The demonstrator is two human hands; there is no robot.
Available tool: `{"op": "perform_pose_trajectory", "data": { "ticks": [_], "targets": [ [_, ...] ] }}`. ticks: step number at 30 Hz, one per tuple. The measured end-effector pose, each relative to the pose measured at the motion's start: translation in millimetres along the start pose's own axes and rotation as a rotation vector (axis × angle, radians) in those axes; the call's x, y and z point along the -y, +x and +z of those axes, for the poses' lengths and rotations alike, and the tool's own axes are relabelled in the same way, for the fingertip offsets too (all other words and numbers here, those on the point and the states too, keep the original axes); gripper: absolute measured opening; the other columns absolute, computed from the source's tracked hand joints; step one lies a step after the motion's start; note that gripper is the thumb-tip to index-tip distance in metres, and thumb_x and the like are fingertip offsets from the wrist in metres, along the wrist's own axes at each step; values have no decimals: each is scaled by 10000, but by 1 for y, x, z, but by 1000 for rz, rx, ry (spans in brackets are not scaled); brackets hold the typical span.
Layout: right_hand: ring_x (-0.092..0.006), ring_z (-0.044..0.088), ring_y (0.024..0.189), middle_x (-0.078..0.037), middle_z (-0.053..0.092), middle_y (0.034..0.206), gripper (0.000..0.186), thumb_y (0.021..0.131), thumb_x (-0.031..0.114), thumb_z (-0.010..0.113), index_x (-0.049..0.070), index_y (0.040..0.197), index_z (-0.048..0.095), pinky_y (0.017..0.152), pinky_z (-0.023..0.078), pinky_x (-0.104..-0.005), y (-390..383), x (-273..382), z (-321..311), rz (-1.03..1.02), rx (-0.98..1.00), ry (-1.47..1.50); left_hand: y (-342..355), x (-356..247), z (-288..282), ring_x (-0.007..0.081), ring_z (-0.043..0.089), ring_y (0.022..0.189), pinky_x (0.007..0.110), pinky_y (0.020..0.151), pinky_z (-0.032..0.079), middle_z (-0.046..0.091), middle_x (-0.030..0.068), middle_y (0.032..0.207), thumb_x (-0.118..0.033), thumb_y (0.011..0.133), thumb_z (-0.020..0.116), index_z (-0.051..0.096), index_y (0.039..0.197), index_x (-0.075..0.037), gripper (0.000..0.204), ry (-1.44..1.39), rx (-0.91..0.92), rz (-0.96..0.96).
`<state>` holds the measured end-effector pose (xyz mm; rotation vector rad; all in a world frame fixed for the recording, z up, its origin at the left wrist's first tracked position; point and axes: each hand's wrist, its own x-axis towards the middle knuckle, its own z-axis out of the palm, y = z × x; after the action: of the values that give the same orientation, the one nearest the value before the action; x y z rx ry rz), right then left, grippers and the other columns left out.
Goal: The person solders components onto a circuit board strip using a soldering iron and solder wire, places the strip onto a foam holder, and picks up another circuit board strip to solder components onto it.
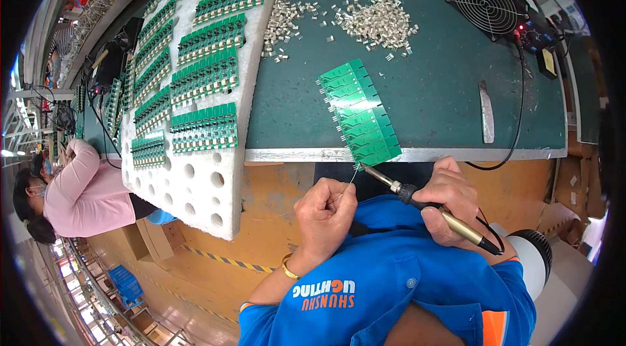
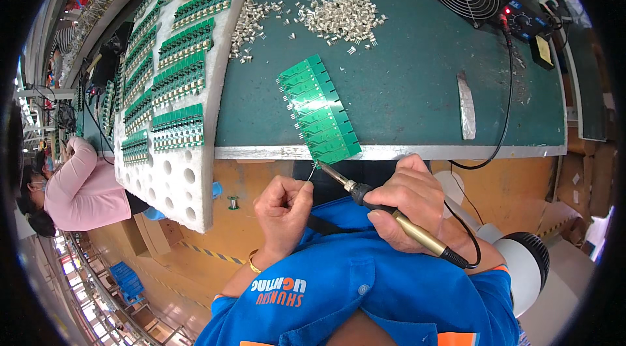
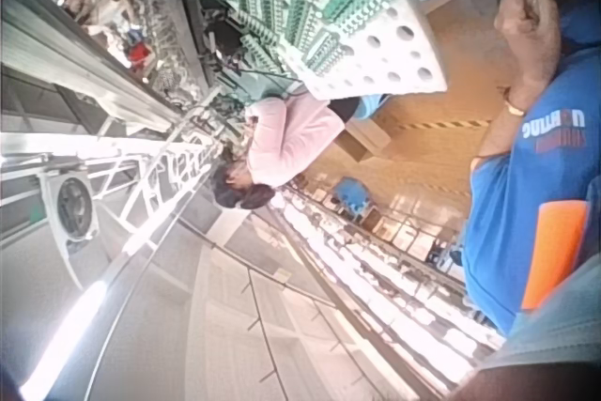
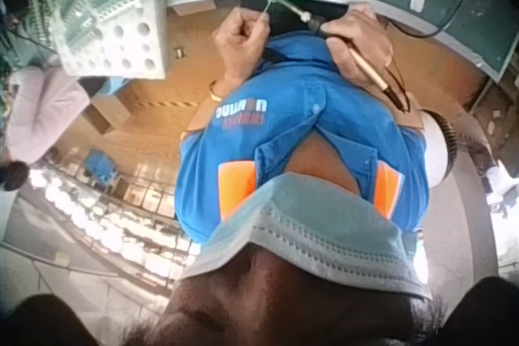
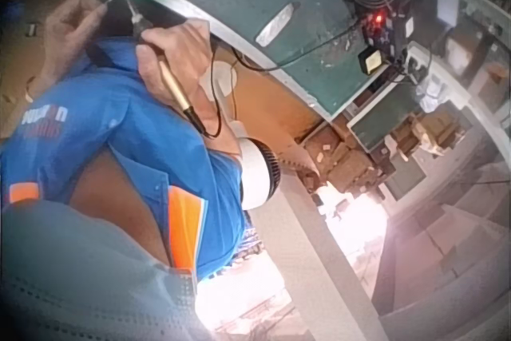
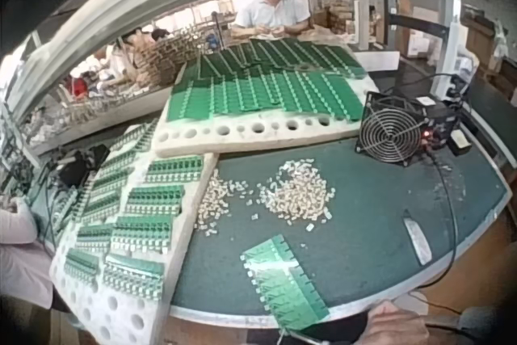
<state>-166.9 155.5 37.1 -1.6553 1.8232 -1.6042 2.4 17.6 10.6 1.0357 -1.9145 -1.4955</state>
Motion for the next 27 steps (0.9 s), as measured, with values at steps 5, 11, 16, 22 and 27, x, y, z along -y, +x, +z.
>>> {"op": "perform_pose_trajectory", "data": {
  "ticks": [5, 11, 16, 22, 27],
  "targets": [
    [-201, 521, 519, -64, 619, 667, 231, 901, 253, 681, 28, 910, 629, 600, 361, -356, -1, 1, 0, 1, 16, -13, -1, 1, 0, 35, 418, 491, 224, 455, 334, 523, -10, 565, 3, 810, 707, 616, 728, -14, 124, 27, 2, 12],
    [-204, 530, 529, -56, 616, 675, 204, 886, 224, 692, 37, 935, 625, 610, 369, -357, -1, 2, -3, -1, 41, -12, 0, 2, 1, 36, 417, 493, 225, 456, 336, 524, -8, 568, 6, 810, 706, 613, 731, -10, 123, 2, -11, 1],
    [-203, 532, 531, -52, 610, 676, 194, 871, 201, 696, 43, 957, 621, 613, 375, -360, -1, 1, -3, -9, 61, -21, 2, 2, 3, 33, 422, 499, 224, 458, 338, 525, -7, 569, 4, 816, 704, 611, 734, -7, 124, -13, -2, -12],
    [-205, 540, 536, -55, 617, 684, 196, 871, 205, 698, 45, 954, 623, 617, 381, -361, -1, 2, -3, -5, 57, -21, 3, 0, 5, 30, 417, 501, 222, 459, 337, 515, -11, 566, 5, 817, 705, 611, 731, -11, 128, -15, -7, -20],
    [-209, 554, 545, -55, 620, 689, 202, 876, 214, 699, 45, 956, 623, 620, 394, -363, -2, 3, -3, -7, 66, -38, 2, 2, 3, 29, 419, 503, 220, 461, 338, 516, -13, 565, 2, 819, 706, 613, 732, -15, 129, -8, 5, -18]
  ]
}}
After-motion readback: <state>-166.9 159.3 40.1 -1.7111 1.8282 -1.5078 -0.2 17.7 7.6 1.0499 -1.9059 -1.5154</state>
